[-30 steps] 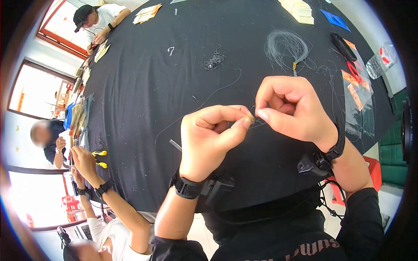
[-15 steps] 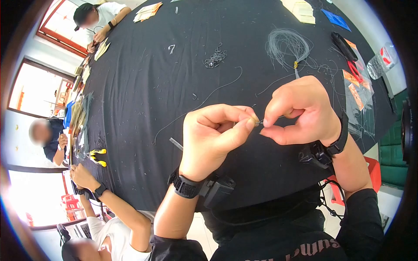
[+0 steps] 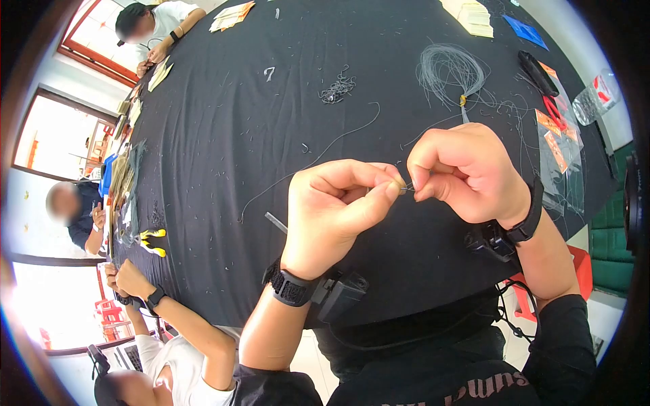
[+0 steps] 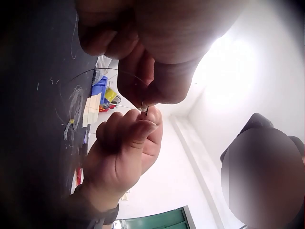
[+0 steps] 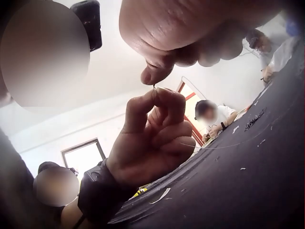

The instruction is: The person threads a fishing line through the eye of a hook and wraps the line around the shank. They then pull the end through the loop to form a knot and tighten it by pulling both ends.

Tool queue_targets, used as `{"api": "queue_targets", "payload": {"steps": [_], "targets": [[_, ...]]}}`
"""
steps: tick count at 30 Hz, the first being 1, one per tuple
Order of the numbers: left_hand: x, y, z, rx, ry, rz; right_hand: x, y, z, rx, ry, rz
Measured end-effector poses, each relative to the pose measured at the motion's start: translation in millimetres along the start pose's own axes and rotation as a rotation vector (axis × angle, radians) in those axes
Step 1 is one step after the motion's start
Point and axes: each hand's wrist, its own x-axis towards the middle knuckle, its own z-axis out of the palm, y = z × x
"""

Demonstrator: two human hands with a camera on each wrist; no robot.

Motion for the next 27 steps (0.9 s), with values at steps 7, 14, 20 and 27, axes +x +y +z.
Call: {"api": "queue_targets", "payload": {"steps": [7, 14, 20, 27], "targets": [[0.0, 0.6, -1.2, 0.002, 0.010, -0.011, -0.8, -3.5, -1.8, 0.008, -0.041, 0.099], [0.0, 3.6, -1.1, -0.027, 0.010, 0.004, 2.5, -10.6, -8.5, 0.060, -0.006, 0.086], [-0.6, 2.6, -2.3, -0.058, -0.006, -0.002, 0.2, -3.3, -9.4, -0.025, -0.020, 0.070], [-0.8, 1.9, -3.3, -0.016, 0.023, 0.015, 1.3, -4.5, -4.6, -0.006, 0.025, 0.118]]}}
